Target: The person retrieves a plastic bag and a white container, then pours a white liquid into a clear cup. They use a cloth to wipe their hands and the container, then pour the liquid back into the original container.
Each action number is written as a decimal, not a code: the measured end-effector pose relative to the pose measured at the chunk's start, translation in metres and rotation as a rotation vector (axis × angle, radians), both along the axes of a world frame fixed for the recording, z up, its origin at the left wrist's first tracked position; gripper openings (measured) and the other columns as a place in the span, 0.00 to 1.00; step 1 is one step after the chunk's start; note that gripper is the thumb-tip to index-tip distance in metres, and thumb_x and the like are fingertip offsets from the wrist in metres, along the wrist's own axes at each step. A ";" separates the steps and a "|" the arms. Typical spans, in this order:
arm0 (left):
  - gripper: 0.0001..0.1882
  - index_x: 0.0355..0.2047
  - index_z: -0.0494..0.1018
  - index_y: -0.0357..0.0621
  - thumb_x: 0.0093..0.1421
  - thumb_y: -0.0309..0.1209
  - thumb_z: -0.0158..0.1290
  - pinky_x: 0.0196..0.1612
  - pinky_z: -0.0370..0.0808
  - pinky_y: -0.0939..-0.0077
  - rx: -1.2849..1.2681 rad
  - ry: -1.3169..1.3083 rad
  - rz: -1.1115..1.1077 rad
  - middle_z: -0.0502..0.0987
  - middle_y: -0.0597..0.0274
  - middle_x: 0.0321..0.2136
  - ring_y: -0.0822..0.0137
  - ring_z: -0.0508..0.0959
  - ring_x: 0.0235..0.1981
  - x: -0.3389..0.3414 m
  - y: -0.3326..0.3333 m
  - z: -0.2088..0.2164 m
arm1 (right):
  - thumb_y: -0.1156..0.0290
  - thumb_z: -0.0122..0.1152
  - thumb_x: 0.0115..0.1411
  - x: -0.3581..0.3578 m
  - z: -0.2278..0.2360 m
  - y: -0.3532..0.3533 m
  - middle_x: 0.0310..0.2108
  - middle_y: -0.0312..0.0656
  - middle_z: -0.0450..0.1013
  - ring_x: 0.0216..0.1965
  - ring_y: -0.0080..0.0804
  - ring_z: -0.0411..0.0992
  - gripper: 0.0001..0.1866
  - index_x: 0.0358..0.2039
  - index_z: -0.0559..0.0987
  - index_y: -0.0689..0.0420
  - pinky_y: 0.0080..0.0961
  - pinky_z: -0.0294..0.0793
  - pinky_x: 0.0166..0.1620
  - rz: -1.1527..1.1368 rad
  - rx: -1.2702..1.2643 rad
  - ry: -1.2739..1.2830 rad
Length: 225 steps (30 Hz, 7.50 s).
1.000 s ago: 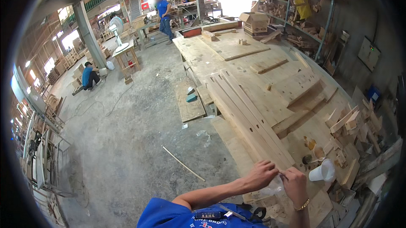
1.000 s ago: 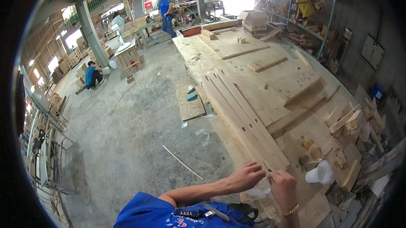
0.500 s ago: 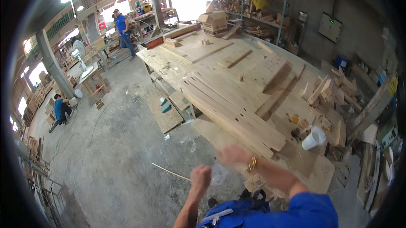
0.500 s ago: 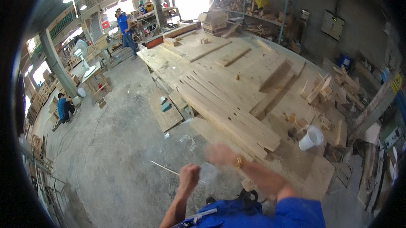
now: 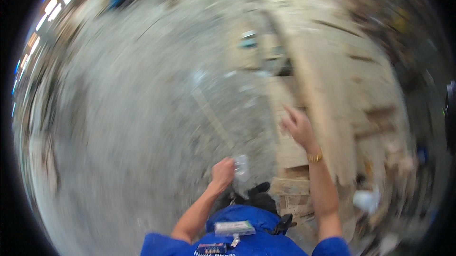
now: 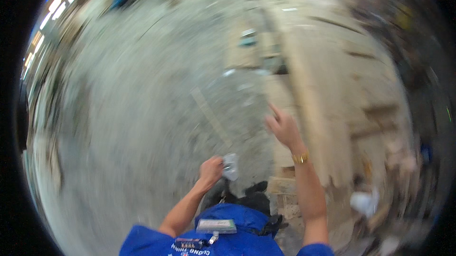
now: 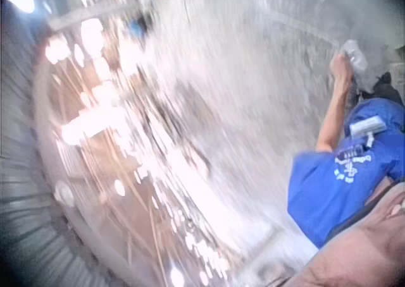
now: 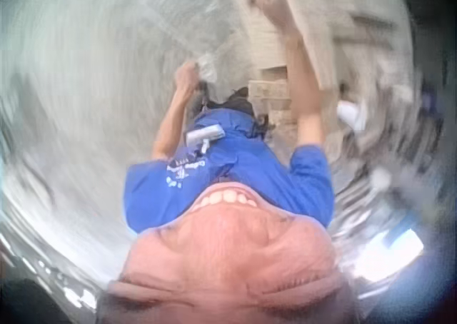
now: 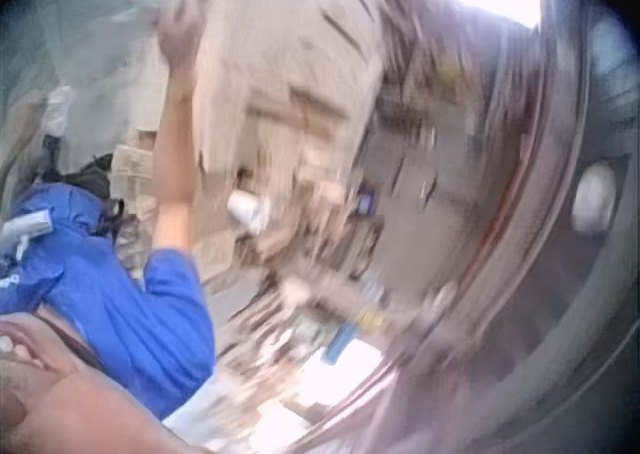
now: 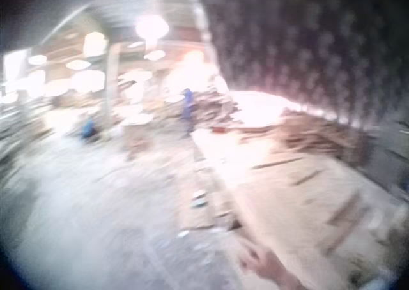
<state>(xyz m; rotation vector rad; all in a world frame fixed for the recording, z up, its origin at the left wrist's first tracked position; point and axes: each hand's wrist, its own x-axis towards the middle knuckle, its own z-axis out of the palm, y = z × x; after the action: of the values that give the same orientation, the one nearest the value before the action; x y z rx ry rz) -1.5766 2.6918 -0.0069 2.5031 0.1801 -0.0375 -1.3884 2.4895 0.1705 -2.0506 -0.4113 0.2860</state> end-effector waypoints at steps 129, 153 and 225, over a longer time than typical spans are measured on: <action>0.17 0.40 0.69 0.43 0.48 0.30 0.45 0.34 0.72 0.52 0.012 0.286 -0.121 0.76 0.43 0.29 0.45 0.76 0.33 0.015 -0.029 0.023 | 0.68 0.47 0.56 -0.011 0.021 -0.021 0.33 0.52 0.73 0.37 0.38 0.71 0.22 0.51 0.66 0.62 0.31 0.68 0.42 0.182 -0.047 -0.018; 0.24 0.49 0.66 0.44 0.50 0.33 0.46 0.36 0.71 0.52 -0.061 0.110 -0.263 0.76 0.42 0.26 0.42 0.75 0.29 0.052 -0.050 0.055 | 0.75 0.45 0.51 -0.136 -0.128 0.017 0.32 0.59 0.72 0.37 0.55 0.70 0.12 0.34 0.74 0.64 0.40 0.68 0.41 0.103 -0.195 -0.202; 0.04 0.21 0.69 0.37 0.50 0.25 0.49 0.29 0.70 0.60 -0.317 -0.279 -1.045 0.73 0.50 0.22 0.49 0.74 0.25 0.047 -0.448 0.177 | 0.52 0.76 0.30 -0.317 0.081 -0.433 0.44 0.45 0.72 0.45 0.32 0.71 0.47 0.49 0.67 0.62 0.28 0.68 0.50 -0.802 -0.264 -0.486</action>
<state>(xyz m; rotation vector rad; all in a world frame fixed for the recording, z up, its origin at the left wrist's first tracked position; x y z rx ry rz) -1.5297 2.2435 0.1701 1.9926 -1.1474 -0.1284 -1.7058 2.0570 0.2518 -2.3550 0.1971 -0.6829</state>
